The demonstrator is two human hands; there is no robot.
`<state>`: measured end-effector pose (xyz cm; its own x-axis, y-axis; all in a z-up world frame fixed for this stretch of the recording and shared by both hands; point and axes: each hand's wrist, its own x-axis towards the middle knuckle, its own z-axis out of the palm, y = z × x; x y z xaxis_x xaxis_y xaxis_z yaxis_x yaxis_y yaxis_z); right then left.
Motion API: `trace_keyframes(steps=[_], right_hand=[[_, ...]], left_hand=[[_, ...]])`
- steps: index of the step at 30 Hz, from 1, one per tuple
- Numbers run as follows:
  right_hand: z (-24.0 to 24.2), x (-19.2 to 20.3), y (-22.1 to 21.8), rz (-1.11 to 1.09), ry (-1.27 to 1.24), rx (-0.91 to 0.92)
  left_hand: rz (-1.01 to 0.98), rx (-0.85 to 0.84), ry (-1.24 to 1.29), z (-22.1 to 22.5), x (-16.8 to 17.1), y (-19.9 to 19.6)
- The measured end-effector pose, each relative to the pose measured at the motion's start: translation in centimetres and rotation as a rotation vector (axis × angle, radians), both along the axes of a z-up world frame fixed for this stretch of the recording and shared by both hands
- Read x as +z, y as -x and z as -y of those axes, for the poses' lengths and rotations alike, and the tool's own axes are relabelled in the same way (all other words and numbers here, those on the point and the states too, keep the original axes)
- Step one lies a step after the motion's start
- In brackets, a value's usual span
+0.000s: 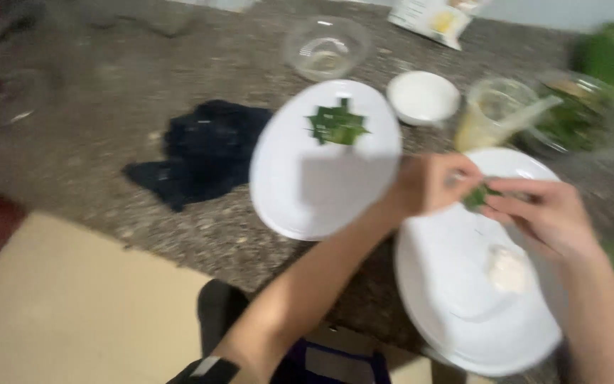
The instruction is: Folding leaves into cones, filling them with a white paste using a spoon, and sealing them.
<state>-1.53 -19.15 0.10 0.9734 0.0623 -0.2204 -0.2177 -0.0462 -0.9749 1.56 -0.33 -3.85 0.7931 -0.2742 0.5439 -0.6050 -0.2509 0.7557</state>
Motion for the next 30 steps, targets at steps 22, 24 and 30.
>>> trace_keyframes(steps=[22, 24, 30], right_hand=[[1.0, -2.9, -1.7, 0.328, -0.524, -0.148], [0.6, -2.4, -1.5, 0.336, -0.402, -0.204], [-1.1, -0.7, -0.3, 0.537, -0.1, -0.334]], left_hand=[[-0.099, 0.09, -0.003, 2.9, 0.7, 2.1], [0.107, 0.14, -0.082, 2.9, 0.7, 2.2], [0.246, 0.126, -0.175, 2.0, 1.7, 2.5]])
